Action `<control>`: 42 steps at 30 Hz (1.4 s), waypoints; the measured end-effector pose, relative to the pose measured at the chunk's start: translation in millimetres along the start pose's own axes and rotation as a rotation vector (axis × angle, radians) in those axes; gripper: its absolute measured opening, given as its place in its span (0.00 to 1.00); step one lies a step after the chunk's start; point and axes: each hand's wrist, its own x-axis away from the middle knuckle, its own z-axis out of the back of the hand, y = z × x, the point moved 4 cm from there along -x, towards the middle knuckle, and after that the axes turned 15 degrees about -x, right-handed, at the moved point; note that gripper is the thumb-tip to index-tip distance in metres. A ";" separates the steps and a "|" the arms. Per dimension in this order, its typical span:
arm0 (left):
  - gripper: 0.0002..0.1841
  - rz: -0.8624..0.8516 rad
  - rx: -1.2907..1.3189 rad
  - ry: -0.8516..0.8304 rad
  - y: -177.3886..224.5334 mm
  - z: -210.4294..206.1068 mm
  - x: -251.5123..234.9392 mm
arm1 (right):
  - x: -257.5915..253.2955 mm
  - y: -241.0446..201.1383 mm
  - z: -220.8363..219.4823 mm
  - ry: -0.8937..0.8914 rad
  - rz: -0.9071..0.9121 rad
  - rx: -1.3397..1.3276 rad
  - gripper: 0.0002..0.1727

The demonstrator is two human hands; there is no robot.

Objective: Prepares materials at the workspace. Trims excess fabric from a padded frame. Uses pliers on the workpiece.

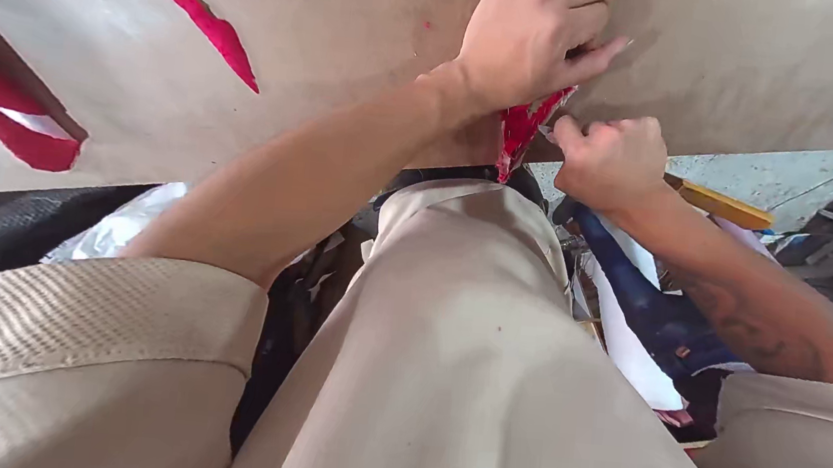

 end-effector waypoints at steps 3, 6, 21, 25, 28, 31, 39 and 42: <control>0.24 -0.015 -0.012 0.030 1.8 1.1 1.6 | -7.6 17.9 -4.9 -0.207 -0.287 -0.719 0.23; 0.24 -0.083 -0.001 0.044 0.4 3.2 -4.4 | -9.2 18.4 2.8 -0.089 -0.137 -0.526 0.22; 0.29 0.134 -0.013 -0.135 -13.2 11.9 -5.9 | 27.3 -21.2 12.8 0.238 -0.112 0.070 0.21; 0.29 0.153 0.008 -0.219 -14.2 7.8 -7.0 | 40.0 -20.6 15.1 0.235 -0.145 0.002 0.20; 0.28 0.177 0.002 -0.241 -13.4 4.8 -7.1 | 30.2 -17.9 10.3 0.221 -0.136 0.010 0.22; 0.28 0.206 -0.017 -0.185 -14.3 4.5 -6.9 | 19.5 -27.4 5.8 0.180 -0.167 0.157 0.23; 0.26 0.236 -0.033 -0.035 -9.7 2.5 -4.3 | 2.3 -7.7 -8.4 0.137 -0.192 -0.084 0.19; 0.26 0.218 -0.033 0.004 -11.6 4.8 -5.9 | -5.8 -5.9 -3.1 0.099 -0.134 -0.143 0.19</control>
